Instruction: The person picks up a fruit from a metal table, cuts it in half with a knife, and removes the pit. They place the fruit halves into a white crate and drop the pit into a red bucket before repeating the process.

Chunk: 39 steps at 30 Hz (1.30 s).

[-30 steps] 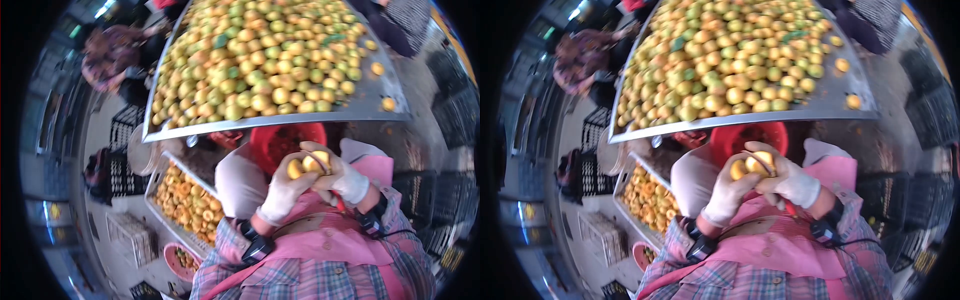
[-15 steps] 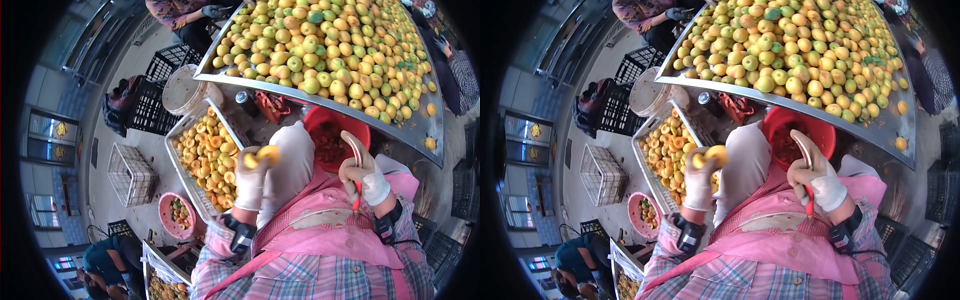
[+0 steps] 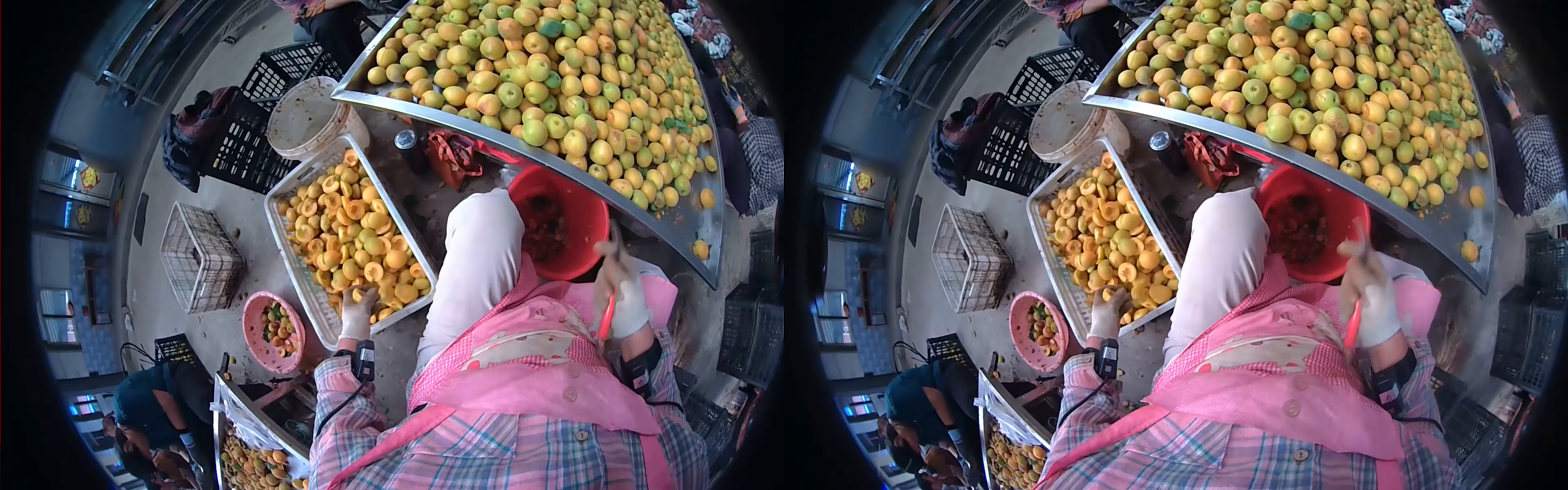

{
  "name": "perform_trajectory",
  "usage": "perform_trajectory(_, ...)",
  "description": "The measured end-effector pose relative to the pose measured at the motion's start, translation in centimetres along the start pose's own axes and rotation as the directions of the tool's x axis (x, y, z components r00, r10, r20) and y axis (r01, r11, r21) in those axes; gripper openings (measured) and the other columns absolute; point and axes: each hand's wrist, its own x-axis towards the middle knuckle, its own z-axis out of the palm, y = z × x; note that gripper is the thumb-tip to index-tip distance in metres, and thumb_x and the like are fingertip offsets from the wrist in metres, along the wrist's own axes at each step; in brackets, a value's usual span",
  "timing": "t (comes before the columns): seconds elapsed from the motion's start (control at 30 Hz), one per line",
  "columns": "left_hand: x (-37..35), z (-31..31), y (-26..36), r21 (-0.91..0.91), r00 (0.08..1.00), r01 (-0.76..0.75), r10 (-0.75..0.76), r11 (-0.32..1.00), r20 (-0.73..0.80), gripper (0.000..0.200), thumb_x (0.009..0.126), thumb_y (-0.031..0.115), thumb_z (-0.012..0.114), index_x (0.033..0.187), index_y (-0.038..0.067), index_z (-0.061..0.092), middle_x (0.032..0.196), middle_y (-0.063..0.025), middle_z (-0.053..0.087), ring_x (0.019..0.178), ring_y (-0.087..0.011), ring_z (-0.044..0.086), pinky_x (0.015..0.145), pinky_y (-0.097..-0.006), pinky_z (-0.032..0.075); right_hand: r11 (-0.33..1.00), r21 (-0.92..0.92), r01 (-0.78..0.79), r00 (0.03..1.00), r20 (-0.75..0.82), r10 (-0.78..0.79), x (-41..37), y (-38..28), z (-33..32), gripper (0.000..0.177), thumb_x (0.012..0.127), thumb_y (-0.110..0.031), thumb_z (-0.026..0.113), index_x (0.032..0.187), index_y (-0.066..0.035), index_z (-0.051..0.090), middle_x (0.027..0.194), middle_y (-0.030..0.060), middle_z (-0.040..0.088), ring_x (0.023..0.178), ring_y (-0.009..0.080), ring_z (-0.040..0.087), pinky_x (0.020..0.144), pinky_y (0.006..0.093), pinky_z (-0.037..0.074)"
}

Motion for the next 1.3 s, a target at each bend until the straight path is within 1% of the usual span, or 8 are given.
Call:
perform_trajectory(0.13,-3.2,4.1,5.5,-0.145,0.930,0.014,0.041,0.989,0.365,0.060,0.088,0.020,0.071,0.138,0.008,0.040,0.116,-0.0067,0.058,0.091,-0.0156,0.065,0.064,-0.0227,0.055,0.928,-0.150,0.342,0.868,-0.327,-0.373,0.5,-0.9,0.7,0.028,0.096,-0.016,0.054,0.122,-0.007,0.052,0.057,-0.0005,0.042,0.044,0.0095,0.044,0.039,0.0247,0.037)
perform_trajectory(0.27,-7.9,11.5,10.9,-0.246,0.766,0.038,0.129,0.969,0.630,0.071,0.084,0.028,0.074,0.139,0.007,0.035,0.123,-0.0116,0.057,0.086,-0.0154,0.066,0.057,-0.0174,0.049,0.997,0.061,0.038,0.993,0.112,-0.045,-1.8,1.6,-0.7,0.031,0.100,-0.027,0.048,0.121,-0.005,0.052,0.061,0.0016,0.045,0.047,0.0171,0.051,0.043,0.0311,0.045)
perform_trajectory(0.4,-11.3,18.1,13.3,-0.132,0.623,0.025,0.088,0.991,0.777,0.060,0.083,0.032,0.075,0.127,0.005,0.044,0.121,-0.0123,0.060,0.082,-0.0143,0.065,0.052,-0.0179,0.045,0.982,0.118,-0.146,0.983,0.132,0.131,-2.5,1.5,-1.7,0.027,0.099,-0.029,0.046,0.090,-0.005,0.052,0.057,0.0009,0.040,0.046,0.0140,0.042,0.042,0.0296,0.037)
perform_trajectory(0.67,-17.3,30.8,12.3,0.152,0.350,0.146,-0.195,0.978,0.916,0.049,0.085,0.010,0.070,0.129,0.006,0.049,0.104,-0.0057,0.064,0.071,-0.0071,0.058,0.053,-0.0155,0.041,0.795,0.355,0.491,0.871,-0.192,-0.452,-2.3,-7.9,0.5,0.029,0.097,-0.025,0.053,0.077,-0.004,0.052,0.050,-0.0023,0.037,0.038,0.0107,0.038,0.038,0.0267,0.035)
perform_trajectory(0.73,-18.5,32.9,11.6,0.260,0.337,0.054,-0.262,0.964,0.904,0.043,0.085,0.006,0.068,0.125,0.006,0.052,0.102,-0.0030,0.064,0.072,-0.0056,0.057,0.057,-0.0160,0.042,0.771,0.119,0.625,0.777,-0.192,-0.600,-2.6,-9.6,1.0,0.037,0.101,-0.031,0.047,0.071,-0.009,0.043,0.051,-0.0003,0.035,0.041,0.0147,0.037,0.040,0.0320,0.035)
perform_trajectory(1.07,-20.9,36.6,11.1,0.378,0.406,-0.074,-0.319,0.923,0.857,0.037,0.083,0.010,0.073,0.115,0.006,0.056,0.087,0.0008,0.060,0.065,-0.0051,0.054,0.056,-0.0203,0.046,0.713,0.233,0.661,0.750,-0.183,-0.636,-0.6,-7.6,-0.4,0.016,0.089,-0.009,0.058,0.077,-0.004,0.050,0.056,0.0047,0.045,0.047,0.0176,0.044,0.046,0.0307,0.038)
perform_trajectory(1.13,-20.6,36.4,10.3,0.342,0.419,-0.150,-0.254,0.928,0.872,0.037,0.082,0.011,0.073,0.115,0.006,0.056,0.087,0.0005,0.061,0.068,-0.0059,0.056,0.059,-0.0212,0.047,0.624,-0.194,0.757,0.621,-0.085,-0.779,-0.1,-7.1,-0.7,0.007,0.080,-0.005,0.065,0.075,-0.003,0.061,0.064,0.0037,0.058,0.055,0.0150,0.058,0.052,0.0273,0.046)
perform_trajectory(1.3,-19.0,36.4,8.9,0.291,0.429,-0.556,-0.031,0.778,0.903,0.042,0.077,0.014,0.077,0.112,0.003,0.057,0.089,-0.0030,0.064,0.082,-0.0092,0.059,0.073,-0.0266,0.050,0.425,-0.432,0.796,0.487,0.039,-0.873,1.0,-6.6,-0.6,0.013,0.075,-0.011,0.072,0.069,-0.004,0.062,0.064,0.0075,0.063,0.058,0.0198,0.063,0.054,0.0308,0.047)
